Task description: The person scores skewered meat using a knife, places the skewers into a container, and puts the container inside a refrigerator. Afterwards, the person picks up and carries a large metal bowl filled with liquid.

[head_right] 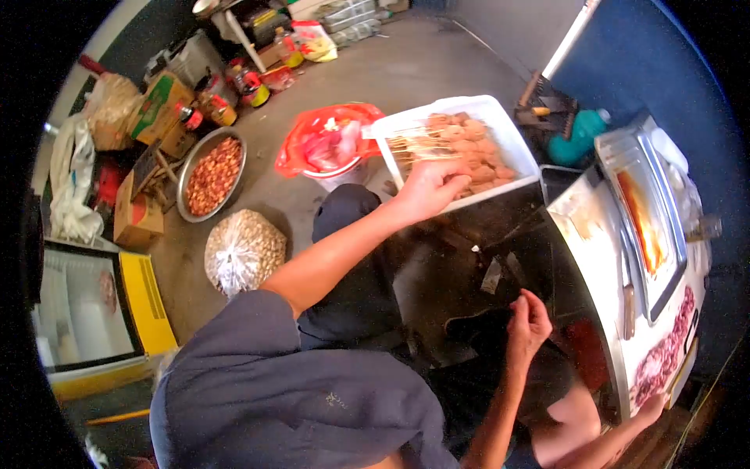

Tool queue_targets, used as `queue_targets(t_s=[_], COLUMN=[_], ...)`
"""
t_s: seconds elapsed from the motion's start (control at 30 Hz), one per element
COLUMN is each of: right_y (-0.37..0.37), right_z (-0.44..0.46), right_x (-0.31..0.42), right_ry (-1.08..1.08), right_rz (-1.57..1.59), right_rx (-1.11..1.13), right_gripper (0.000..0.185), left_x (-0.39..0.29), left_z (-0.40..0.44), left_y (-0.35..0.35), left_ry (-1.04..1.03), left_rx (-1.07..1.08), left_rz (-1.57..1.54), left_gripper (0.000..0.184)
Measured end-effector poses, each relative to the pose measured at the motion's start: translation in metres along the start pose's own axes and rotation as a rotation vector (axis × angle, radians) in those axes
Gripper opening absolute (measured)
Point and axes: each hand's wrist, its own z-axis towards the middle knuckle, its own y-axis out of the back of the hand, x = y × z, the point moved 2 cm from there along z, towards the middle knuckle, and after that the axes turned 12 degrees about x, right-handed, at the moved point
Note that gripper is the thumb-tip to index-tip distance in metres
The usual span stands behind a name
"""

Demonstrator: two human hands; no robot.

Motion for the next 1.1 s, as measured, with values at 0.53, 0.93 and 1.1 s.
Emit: queue_targets(t_s=[0.53, 0.93, 1.1], right_y=[-0.069, -0.072, -0.085], right_z=[-0.019, -0.001, 0.003], right_x=[0.02, -0.031, -0.047], right_ry=[-0.163, -0.306, -0.236], right_rz=[-0.312, -0.025, -0.103], right_rx=[0.4, 0.401, 0.376], right_gripper=[0.022, 0.024, 0.025], left_x=[0.018, 0.134, 0.144], left_z=[0.035, 0.049, 0.057], left_y=[0.039, 0.031, 0.018], left_ry=[0.128, 0.59, 0.623], left_rx=[0.234, 0.828, 0.867], left_rz=[0.581, 1.034, 1.111], left_gripper=[0.033, 0.106, 0.106])
